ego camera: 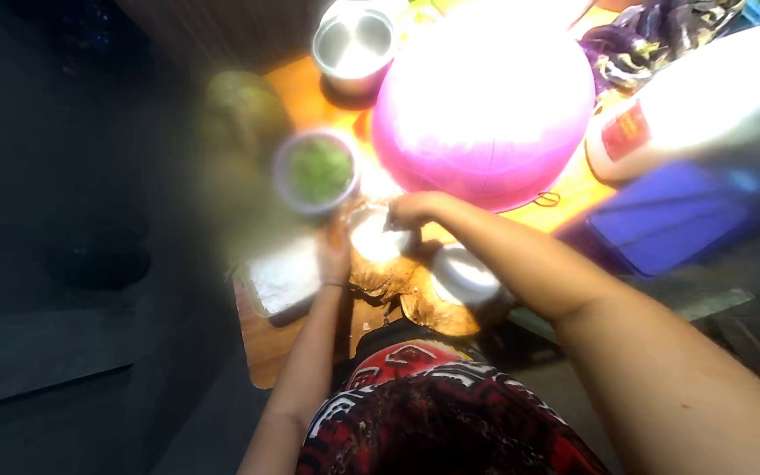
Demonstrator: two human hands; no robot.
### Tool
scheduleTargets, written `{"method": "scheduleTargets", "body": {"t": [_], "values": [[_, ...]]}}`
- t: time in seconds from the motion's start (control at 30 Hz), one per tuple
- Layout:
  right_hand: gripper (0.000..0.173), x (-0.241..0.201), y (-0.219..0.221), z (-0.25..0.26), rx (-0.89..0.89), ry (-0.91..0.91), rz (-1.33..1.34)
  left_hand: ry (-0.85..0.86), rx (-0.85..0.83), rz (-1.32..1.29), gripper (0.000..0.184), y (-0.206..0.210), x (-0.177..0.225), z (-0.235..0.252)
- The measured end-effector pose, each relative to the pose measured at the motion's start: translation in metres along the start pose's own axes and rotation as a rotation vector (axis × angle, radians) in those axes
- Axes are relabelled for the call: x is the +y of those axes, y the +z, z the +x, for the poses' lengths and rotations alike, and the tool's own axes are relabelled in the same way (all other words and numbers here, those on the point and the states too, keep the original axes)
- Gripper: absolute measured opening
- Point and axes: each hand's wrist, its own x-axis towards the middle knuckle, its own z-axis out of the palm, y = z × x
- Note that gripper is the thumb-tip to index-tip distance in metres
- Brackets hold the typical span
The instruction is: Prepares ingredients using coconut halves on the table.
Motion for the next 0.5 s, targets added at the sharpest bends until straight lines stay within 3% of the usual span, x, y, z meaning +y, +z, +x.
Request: {"method": "scheduleTargets", "body": {"t": [0.1,0.23,0.33,0.4,0.5], "values": [[0.025,-0.004,0.019,0.006,-0.021,-0.061,-0.011,0.003,-0.005,-0.005,0.058,-0.001,-0.001,-0.001],[0.026,-0.009,0.003,-0.020,-0.200,0.052,-0.024,-0.006,-0.009,0.003,0.059,-0.001,0.000,-0.004],[0.020,-0.002,-0.005,-0.010,-0.108,0.039,-0.029,-0.017,-0.022,0.016,0.062,-0.001,0.001,-0.002],[0.024,0.002,0.007,0.009,-0.014,-0.029,-0.023,-0.019,-0.027,0.002,0.062,0.000,0.000,-0.001],[0.024,-0.005,0.020,0.003,-0.092,-0.018,-0.022,-0.020,-0.016,-0.018,0.059,-0.002,-0.001,-0.003]]}}
